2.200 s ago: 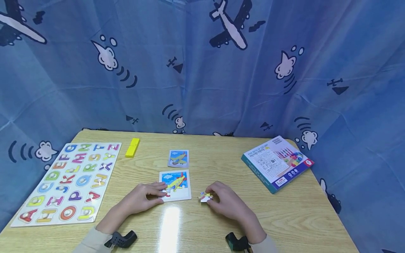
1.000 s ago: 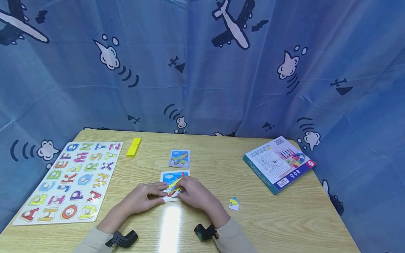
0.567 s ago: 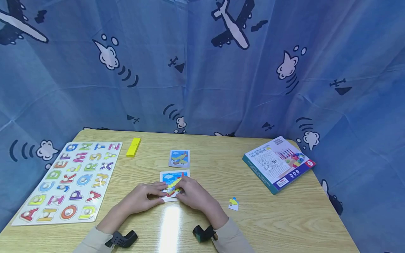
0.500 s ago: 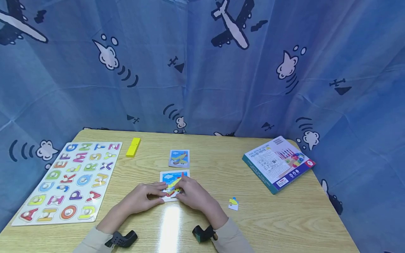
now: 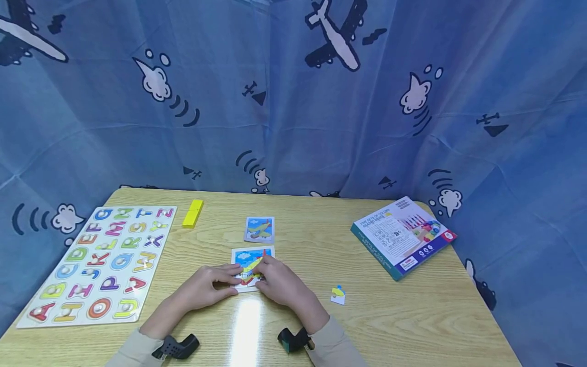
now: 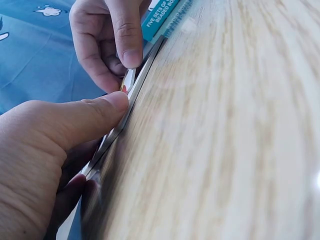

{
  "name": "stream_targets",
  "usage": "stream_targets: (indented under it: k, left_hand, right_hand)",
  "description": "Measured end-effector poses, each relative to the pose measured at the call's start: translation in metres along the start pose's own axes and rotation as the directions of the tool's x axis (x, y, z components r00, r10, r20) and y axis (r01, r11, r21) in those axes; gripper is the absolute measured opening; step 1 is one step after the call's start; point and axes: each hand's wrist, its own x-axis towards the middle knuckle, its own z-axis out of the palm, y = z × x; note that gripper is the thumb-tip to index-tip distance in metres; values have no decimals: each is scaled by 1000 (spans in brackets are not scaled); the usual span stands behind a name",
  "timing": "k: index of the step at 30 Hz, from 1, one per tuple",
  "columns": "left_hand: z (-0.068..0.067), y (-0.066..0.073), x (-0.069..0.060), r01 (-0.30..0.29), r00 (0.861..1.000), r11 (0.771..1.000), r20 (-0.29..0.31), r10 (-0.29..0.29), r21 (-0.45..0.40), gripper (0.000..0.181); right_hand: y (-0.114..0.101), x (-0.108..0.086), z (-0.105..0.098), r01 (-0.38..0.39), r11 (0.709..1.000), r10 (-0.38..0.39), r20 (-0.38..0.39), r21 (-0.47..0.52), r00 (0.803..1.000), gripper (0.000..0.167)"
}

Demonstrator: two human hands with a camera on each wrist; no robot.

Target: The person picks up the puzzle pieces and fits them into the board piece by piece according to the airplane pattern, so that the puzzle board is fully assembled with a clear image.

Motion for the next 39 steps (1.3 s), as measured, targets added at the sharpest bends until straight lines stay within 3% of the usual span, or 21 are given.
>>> stream_targets:
  k: [17, 21, 26, 32, 39]
  left_hand:
    - [-1, 2, 0, -3, 1000, 1000, -7, 3, 4, 24]
    - [-1, 3, -1, -12, 1000, 1000, -12, 12, 4, 24]
    - [-1, 2, 0, -16, 1000, 1000, -11, 16, 10, 24]
    - [-1, 2, 0, -3, 1000, 1000, -2, 3, 0, 23]
    - [-1, 2, 0, -6, 1000, 1000, -3, 6, 4, 24]
  right_hand:
    - [-6, -1, 1, -7, 989, 1, -38, -147, 999, 17]
    - [-6, -1, 3, -10, 991, 1, -62, -132, 998, 14]
    - [-5, 2, 5, -85, 996, 83, -76, -37, 994, 16]
    - [-4, 3, 9, -209, 978, 210, -94, 29, 973, 21]
    - [-5, 2, 8, -231, 973, 231, -103, 5, 968, 19]
